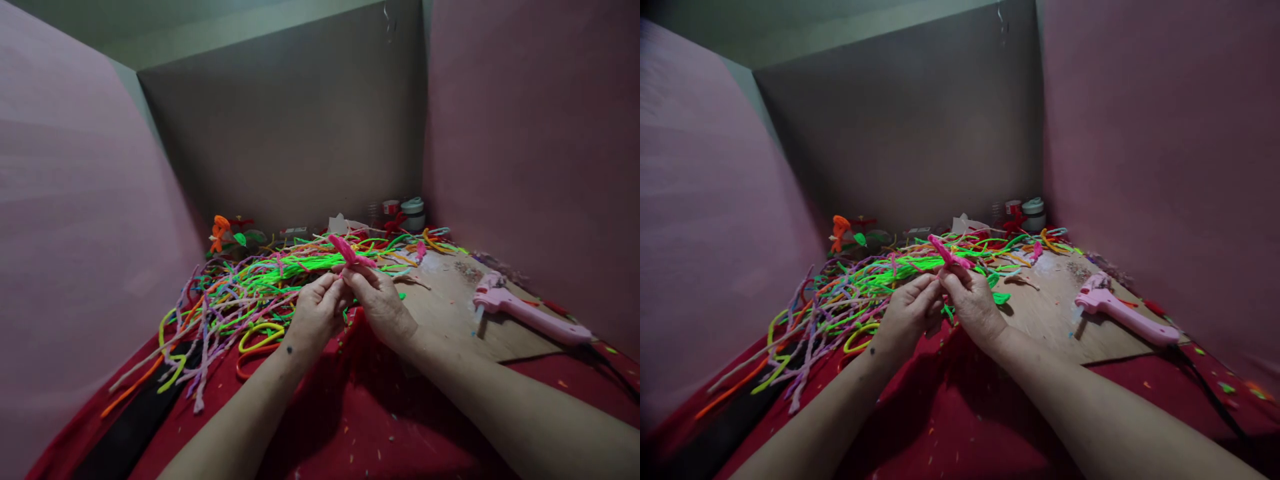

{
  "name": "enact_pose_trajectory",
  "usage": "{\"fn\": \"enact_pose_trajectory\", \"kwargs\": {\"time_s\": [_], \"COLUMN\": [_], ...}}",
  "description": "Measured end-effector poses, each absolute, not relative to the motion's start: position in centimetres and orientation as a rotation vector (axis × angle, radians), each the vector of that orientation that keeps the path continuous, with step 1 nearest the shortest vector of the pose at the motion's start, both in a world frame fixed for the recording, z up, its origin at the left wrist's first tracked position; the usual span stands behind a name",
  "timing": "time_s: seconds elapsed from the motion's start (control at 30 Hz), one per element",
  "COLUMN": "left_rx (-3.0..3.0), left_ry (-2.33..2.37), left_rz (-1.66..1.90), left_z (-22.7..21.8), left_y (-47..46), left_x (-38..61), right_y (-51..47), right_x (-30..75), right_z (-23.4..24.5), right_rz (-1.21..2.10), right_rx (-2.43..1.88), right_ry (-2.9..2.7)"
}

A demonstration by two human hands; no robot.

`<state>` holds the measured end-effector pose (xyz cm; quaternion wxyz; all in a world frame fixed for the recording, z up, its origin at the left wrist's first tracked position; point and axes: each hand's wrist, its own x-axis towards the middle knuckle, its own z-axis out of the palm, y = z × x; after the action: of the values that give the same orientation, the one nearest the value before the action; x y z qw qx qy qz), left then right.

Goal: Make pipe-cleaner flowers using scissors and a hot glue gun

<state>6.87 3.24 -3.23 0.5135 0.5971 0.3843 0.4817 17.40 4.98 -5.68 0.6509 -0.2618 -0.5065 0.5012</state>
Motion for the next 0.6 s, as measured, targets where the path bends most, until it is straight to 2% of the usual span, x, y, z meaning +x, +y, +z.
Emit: {"fn": "enact_pose_trajectory", "kwargs": {"time_s": [0.17,0.4,0.6], "left_rx": [1.323,1.145,1.15], "left_ry": [0.793,0.523,0.528], "left_rz": [1.101,0.99,0.938], "left_z": [-2.9,-3.1,-3.5], "left_y": [3.2,3.6,4.0], "left_x": [6.5,5.9,5.8], "right_y": [5.2,4.8,5.2], "right_x": [17.4,17.2,17.2], "right_z": [-6.0,-5.0,-5.1], "right_rz": [1.19,1.439,1.382], "right_rx": [-0.56,-0.434,-0.433], "right_ry": [-1.121,-1.009,-0.914]}}
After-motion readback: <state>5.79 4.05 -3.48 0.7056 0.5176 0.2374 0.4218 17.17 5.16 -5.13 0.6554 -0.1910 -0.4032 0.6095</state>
